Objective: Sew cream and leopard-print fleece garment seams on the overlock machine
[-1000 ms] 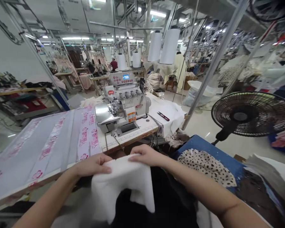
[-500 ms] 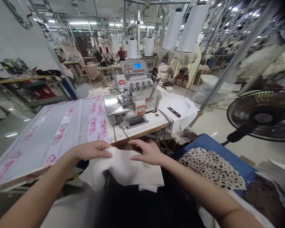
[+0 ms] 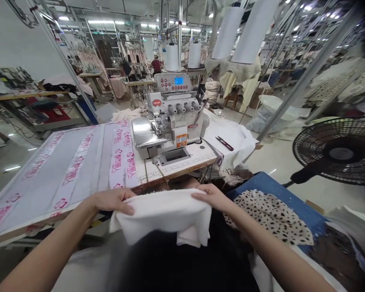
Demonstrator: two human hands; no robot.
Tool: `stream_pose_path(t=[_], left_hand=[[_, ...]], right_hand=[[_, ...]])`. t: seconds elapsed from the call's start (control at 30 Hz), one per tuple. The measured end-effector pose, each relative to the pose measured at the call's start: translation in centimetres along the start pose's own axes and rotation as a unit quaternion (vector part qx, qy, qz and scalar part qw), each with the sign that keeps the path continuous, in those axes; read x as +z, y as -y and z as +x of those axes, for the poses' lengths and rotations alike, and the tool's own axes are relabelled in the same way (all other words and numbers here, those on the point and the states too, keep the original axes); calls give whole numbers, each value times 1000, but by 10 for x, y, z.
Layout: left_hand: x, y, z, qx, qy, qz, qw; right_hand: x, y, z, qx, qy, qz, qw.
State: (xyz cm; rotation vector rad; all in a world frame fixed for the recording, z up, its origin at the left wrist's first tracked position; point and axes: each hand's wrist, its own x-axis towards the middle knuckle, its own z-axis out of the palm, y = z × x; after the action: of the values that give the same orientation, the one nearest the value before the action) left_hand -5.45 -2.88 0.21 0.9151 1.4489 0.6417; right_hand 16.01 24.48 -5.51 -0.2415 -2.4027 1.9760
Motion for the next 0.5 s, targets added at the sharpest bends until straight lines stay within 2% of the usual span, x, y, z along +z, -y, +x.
stream_pose_path(t=[0.13,0.23,0.37,0.5], left_hand=[[-4,13,-7,-5,-35,17,999],[-2,17,-17,-5,-87,2,996],[9,22,-34,-14,-221,-25,975],[16,19,-49,-20,-387,-39,921]], right_hand=[[-15,-4,-10,16,-34,29,999],[-22,-4,-14,19,-50,44,998],[-27,-9,-19,22,-51,55,997],[-14,-10,-20,-15,-21,-1,1000]])
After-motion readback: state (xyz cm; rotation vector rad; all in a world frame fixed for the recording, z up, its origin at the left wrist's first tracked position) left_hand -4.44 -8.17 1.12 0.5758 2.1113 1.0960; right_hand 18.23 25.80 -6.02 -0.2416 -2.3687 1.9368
